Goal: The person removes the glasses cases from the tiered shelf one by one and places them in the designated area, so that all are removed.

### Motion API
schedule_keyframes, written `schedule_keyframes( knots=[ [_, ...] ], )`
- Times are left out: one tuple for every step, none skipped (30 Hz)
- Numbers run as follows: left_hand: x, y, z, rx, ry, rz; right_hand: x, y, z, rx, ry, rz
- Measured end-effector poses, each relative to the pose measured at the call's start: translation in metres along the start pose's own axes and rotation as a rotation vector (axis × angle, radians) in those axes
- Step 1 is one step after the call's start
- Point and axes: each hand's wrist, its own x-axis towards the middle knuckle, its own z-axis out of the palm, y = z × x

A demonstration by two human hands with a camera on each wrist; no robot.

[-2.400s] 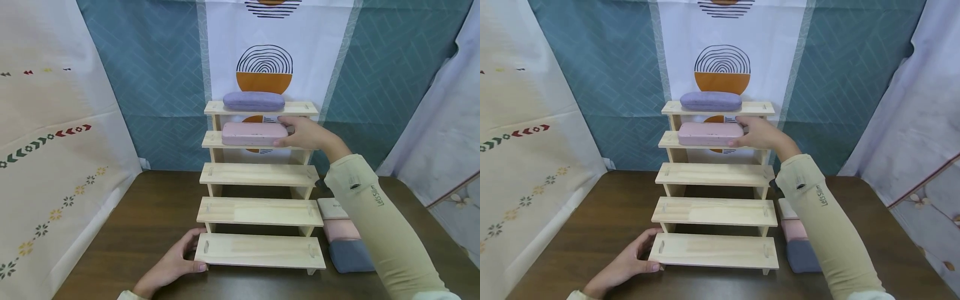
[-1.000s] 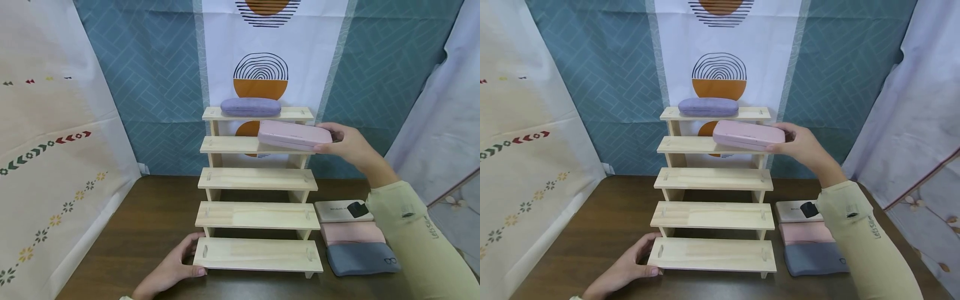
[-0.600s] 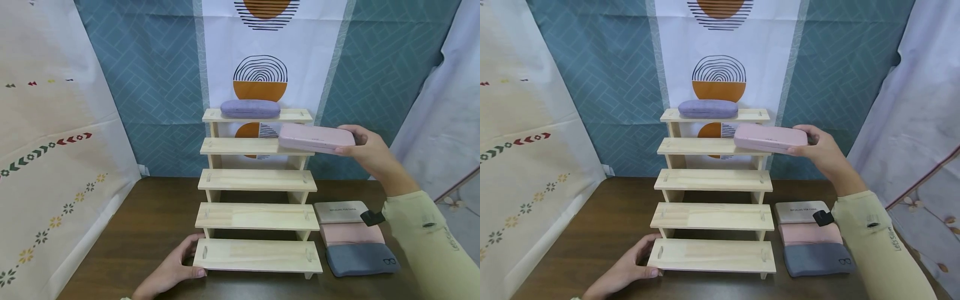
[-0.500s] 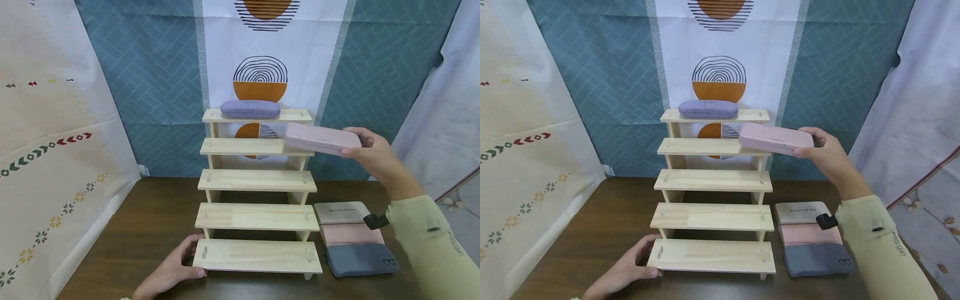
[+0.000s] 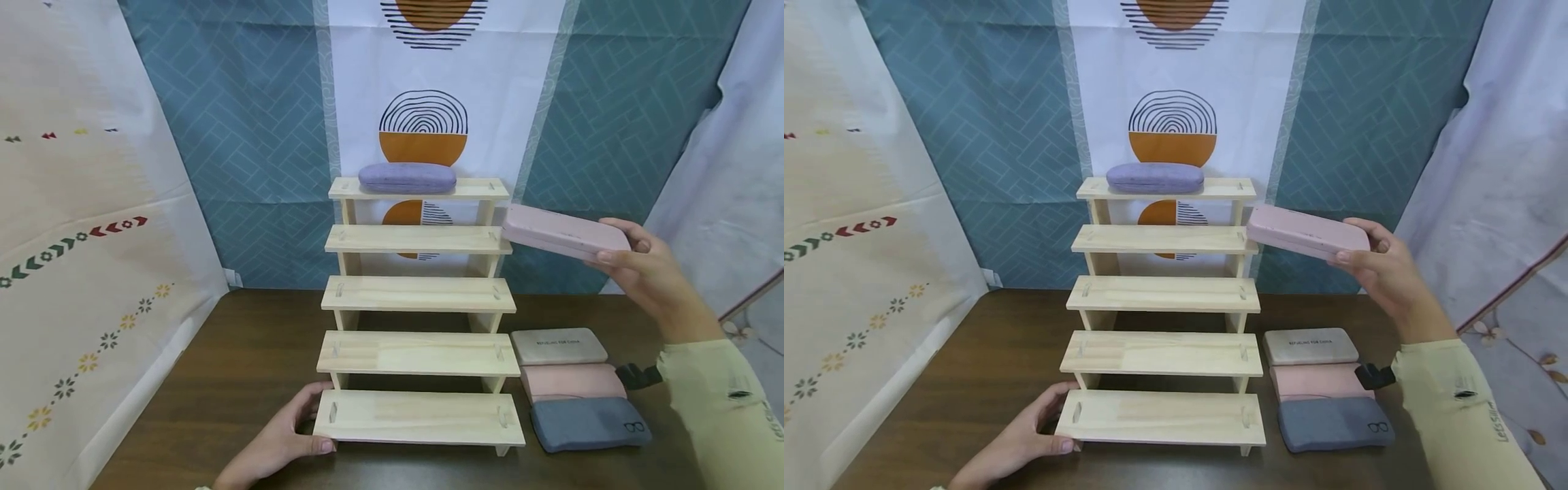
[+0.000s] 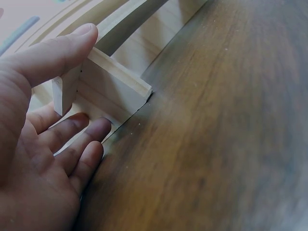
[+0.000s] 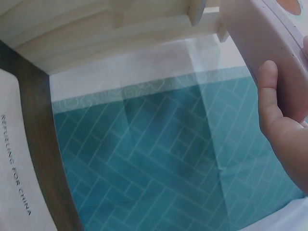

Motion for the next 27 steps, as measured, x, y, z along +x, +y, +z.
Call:
schedule_keyframes(
  knots=[
    [0.0,0.0,0.0,-0.002,0.002,-0.005,-0.001,0.0,-0.001,-0.009,0.001,0.0],
    [0.0,0.0,0.0,-0.007,0.002,-0.011,-0.002,0.0,-0.002,-0.006,0.0,0.001],
    [0.0,0.0,0.0,-0.005,0.004,-0.016,-0.003,0.0,-0.003,-0.01,-0.001,0.004],
    [0.0,0.0,0.0,-0.004,0.005,-0.019,-0.004,0.0,-0.004,-0.015,-0.002,0.008],
    [0.0,0.0,0.0,0.0,0.004,-0.012,-0.005,0.0,-0.005,-0.016,-0.006,0.013],
    [0.0,-0.001,0.0,0.001,0.004,-0.013,-0.006,0.001,-0.006,-0.018,-0.008,0.021],
    [0.001,-0.001,0.0,0.0,0.005,-0.018,-0.007,0.001,-0.007,-0.02,-0.009,0.029],
    [0.001,-0.001,0.0,-0.001,0.003,-0.018,-0.008,0.001,-0.007,-0.028,-0.008,0.038],
    [0.001,-0.001,0.0,0.002,0.005,-0.017,-0.008,0.001,-0.008,-0.036,-0.007,0.045],
    [0.001,-0.001,0.001,0.001,0.005,-0.018,-0.009,0.002,-0.008,-0.048,-0.005,0.052],
    [0.001,-0.001,0.001,0.0,0.005,-0.016,-0.01,0.002,-0.009,-0.058,-0.003,0.056],
    [0.001,-0.001,0.001,-0.004,0.003,-0.016,-0.01,0.002,-0.009,-0.064,-0.001,0.059],
    [0.001,-0.001,0.001,-0.002,0.002,-0.008,-0.011,0.002,-0.01,-0.067,0.004,0.062],
    [0.001,-0.001,0.001,-0.004,0.001,-0.006,-0.012,0.003,-0.01,-0.068,0.007,0.064],
    [0.001,0.0,0.001,-0.002,0.001,-0.002,-0.013,0.004,-0.011,-0.068,0.011,0.065],
    [0.001,0.001,0.001,-0.001,0.001,0.001,-0.014,0.004,-0.012,-0.071,0.016,0.067],
    [0.001,0.001,0.0,-0.002,0.0,0.005,-0.015,0.005,-0.013,-0.07,0.02,0.071],
    [0.001,0.001,0.0,-0.001,0.0,0.009,-0.016,0.006,-0.015,-0.068,0.028,0.077],
    [0.001,0.002,0.0,-0.003,0.004,0.0,-0.017,0.006,-0.016,-0.069,0.035,0.082],
    [0.001,0.002,0.0,-0.005,0.006,-0.007,-0.017,0.008,-0.018,-0.07,0.042,0.084],
    [0.001,0.002,0.0,-0.001,0.007,-0.005,-0.018,0.009,-0.02,-0.068,0.046,0.083],
    [0.001,0.001,0.0,-0.001,0.009,-0.012,-0.019,0.01,-0.023,-0.052,0.044,0.082],
    [0.001,0.001,0.0,-0.004,0.009,-0.019,-0.02,0.012,-0.025,-0.041,0.039,0.078],
    [0.001,0.001,0.0,-0.004,0.009,-0.022,-0.021,0.013,-0.028,-0.029,0.03,0.074],
    [0.001,0.0,0.0,-0.005,0.009,-0.027,-0.023,0.015,-0.03,-0.014,0.015,0.071],
    [0.001,-0.001,0.0,-0.005,0.006,-0.028,-0.024,0.016,-0.033,-0.007,0.004,0.067],
    [0.002,-0.001,0.0,-0.005,0.004,-0.027,-0.024,0.018,-0.035,0.0,-0.009,0.065]
  ],
)
